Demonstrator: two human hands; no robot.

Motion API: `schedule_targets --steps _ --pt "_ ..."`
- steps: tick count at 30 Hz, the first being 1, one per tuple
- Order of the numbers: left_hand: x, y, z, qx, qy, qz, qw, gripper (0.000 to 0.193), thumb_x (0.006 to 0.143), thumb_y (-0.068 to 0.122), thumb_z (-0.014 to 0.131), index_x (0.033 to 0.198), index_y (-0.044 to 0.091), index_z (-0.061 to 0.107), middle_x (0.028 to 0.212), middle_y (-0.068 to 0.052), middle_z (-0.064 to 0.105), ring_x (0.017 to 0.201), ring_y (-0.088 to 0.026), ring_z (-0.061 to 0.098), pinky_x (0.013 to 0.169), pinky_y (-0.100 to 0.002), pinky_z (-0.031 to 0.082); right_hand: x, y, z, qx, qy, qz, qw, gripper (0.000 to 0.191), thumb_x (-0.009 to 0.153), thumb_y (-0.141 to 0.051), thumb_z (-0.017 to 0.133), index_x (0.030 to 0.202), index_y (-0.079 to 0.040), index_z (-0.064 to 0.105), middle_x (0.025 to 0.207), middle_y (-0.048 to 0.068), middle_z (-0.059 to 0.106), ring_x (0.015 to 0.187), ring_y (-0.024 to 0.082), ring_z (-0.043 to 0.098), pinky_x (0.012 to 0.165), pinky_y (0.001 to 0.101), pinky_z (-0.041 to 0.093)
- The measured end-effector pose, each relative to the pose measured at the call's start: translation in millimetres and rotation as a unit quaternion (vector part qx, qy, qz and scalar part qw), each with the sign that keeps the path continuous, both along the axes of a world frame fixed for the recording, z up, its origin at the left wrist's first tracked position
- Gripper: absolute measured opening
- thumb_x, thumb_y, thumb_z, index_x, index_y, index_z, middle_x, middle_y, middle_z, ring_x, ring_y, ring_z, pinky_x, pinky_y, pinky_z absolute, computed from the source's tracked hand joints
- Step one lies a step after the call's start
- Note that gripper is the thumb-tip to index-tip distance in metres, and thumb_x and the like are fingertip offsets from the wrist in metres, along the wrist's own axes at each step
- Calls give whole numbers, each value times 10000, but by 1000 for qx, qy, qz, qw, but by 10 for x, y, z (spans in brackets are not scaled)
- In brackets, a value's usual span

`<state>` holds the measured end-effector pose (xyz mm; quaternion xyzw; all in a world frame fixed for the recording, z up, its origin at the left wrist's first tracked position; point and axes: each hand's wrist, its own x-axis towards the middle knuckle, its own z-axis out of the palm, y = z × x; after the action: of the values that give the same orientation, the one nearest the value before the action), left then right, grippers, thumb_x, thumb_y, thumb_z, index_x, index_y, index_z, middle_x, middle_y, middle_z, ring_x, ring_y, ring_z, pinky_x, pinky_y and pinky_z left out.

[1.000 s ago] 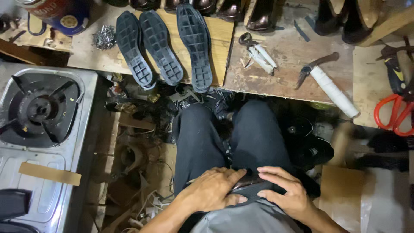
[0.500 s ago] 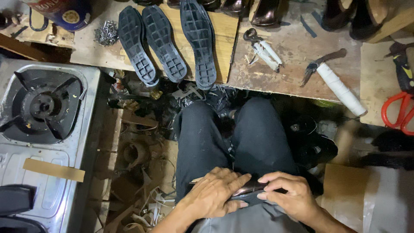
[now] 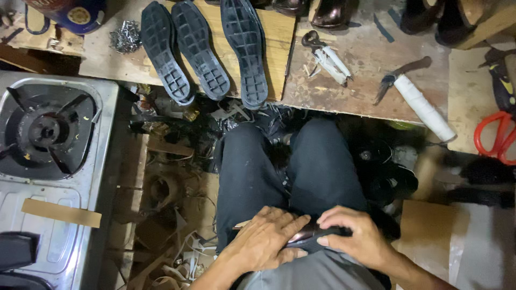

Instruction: The person repeatedly hammers the heel area of a high-heeled shoe to attach or secure a new sole. They then place the shoe on a shelf and pick up another shoe to repeat the process. The person works on multiple shoes in a row.

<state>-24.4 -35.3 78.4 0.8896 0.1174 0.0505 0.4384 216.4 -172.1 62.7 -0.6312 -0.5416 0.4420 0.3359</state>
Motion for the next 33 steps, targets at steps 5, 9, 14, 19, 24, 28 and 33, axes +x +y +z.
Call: schedule_targets --steps 5,9,14,19,24,28,33 --pt "12 -3 -61 10 -37 15 999 749 899 446 729 1450 -28 545 1182 -190 678 1101 -370 626 977 -457 461 -148 45 162 192 -105 75 973 250 713 -48 826 946 6 752 1156 176 716 986 261 745 827 326 602" --pt "5 -38 -78 12 -23 17 1000 764 910 464 699 1473 -24 530 1152 -181 670 1067 -360 614 954 -449 448 -214 26 155 196 -87 56 975 114 749 -25 811 853 -30 765 1089 141 752 862 199 789 733 281 638" --pt "9 -110 -61 54 3 19 998 657 980 451 618 1482 32 550 1139 -134 671 1080 -320 604 957 -461 397 -292 -29 96 61 -47 -25 997 108 703 -14 835 774 -12 754 1011 109 800 833 186 780 729 281 645" --pt "1 -114 -61 88 3 22 996 644 970 460 611 1450 33 568 1117 -128 663 1055 -309 589 956 -475 383 -242 -16 -52 12 15 -58 998 270 642 -31 880 860 14 728 976 120 804 904 212 790 837 318 602" --pt "-1 -103 -5 71 -31 38 996 620 971 460 623 1430 43 594 1117 -119 661 1075 -307 583 963 -462 393 -39 -115 -179 24 6 -29 999 353 643 -22 866 973 25 750 1028 136 786 962 218 762 850 331 586" --pt "40 61 55 -33 1 36 999 598 961 430 653 1421 53 595 1154 -136 661 1090 -325 597 964 -451 409 36 -6 -219 -60 104 -103 987 270 728 -81 893 939 43 780 1062 138 774 951 250 753 819 374 637" --pt "189 136 104 -151 -210 304 917 574 933 243 722 1430 39 522 1368 -137 599 1298 -285 550 1115 -412 384 142 442 -39 65 396 -170 900 655 777 -307 881 1340 -72 642 1311 94 700 1190 224 657 1003 372 529"
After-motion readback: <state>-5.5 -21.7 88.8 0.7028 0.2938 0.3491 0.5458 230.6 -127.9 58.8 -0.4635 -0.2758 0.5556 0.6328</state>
